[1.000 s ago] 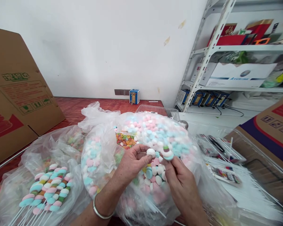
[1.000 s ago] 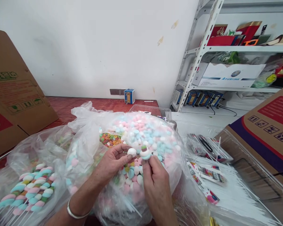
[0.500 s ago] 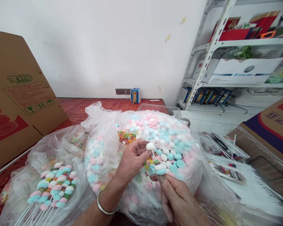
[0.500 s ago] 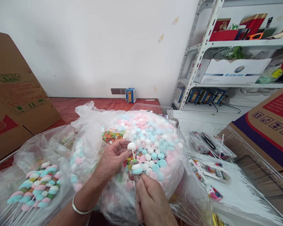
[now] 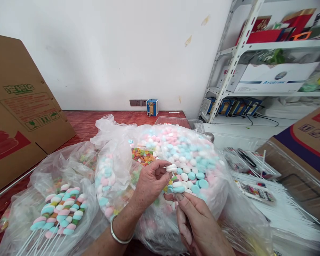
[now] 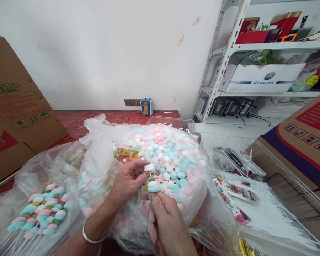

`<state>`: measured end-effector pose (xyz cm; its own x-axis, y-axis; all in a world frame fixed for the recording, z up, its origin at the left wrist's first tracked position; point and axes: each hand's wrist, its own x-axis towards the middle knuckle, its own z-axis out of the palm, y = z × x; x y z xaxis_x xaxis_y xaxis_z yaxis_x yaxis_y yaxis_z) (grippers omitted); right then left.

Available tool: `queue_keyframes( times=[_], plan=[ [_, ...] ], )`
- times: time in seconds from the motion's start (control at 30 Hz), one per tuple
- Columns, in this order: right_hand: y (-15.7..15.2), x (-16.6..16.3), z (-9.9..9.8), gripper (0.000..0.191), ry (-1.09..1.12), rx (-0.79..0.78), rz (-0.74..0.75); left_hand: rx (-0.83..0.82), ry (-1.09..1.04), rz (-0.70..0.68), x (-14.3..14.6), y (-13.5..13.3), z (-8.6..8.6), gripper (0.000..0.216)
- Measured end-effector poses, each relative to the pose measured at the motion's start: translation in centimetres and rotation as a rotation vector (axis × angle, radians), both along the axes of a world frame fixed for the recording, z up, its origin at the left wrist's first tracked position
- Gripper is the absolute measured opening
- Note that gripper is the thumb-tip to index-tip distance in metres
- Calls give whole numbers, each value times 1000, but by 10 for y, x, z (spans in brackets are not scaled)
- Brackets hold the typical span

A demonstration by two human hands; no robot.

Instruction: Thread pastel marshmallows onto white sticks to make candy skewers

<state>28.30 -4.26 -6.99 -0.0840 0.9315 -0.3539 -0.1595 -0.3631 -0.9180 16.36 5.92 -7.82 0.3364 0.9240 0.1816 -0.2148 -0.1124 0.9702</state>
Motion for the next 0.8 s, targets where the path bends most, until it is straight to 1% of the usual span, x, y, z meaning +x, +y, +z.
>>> queue_keyframes(
  times=[0.1, 0.17, 0.27, 0.37, 0.43, 0.47, 0.53, 0.57, 0.63, 0.67, 0.7, 0.73, 0.8],
  plan=[
    [4, -2, -3, 54, 18, 16, 0, 29, 12, 42, 0, -1, -2, 18],
    [6, -3, -5, 51, 20, 38, -19, 80, 44, 80, -1, -2, -3, 20],
    [10, -6, -9, 48, 7, 69, -44, 199, 116, 149, -2, -3, -5, 18],
    [15, -7, -11, 46, -42, 109, -42, 360, 180, 212, -3, -7, -7, 16],
    [19, -6, -10, 45, -146, 162, -44, 459, 214, 210, -5, -9, -9, 20],
    [21, -4, -9, 45, -238, 207, -60, 495, 232, 195, -7, -10, -9, 23],
    [25, 1, -8, 43, -488, 339, -112, 547, 285, 172, -14, -9, -9, 31],
    [26, 4, -7, 42, -626, 410, -136, 559, 321, 184, -20, -7, -8, 36],
    [28, 9, -7, 43, -885, 524, -175, 541, 390, 247, -32, -1, -4, 43],
    [29, 10, -8, 44, -996, 567, -189, 498, 405, 274, -37, 2, -1, 43],
    [29, 10, -8, 45, -1089, 609, -210, 425, 387, 287, -42, 5, 1, 40],
    [30, 8, -8, 45, -1161, 655, -232, 321, 329, 271, -45, 7, 4, 36],
    [30, 0, -9, 42, -1233, 744, -242, 63, 104, 173, -46, 6, 9, 34]
  ],
)
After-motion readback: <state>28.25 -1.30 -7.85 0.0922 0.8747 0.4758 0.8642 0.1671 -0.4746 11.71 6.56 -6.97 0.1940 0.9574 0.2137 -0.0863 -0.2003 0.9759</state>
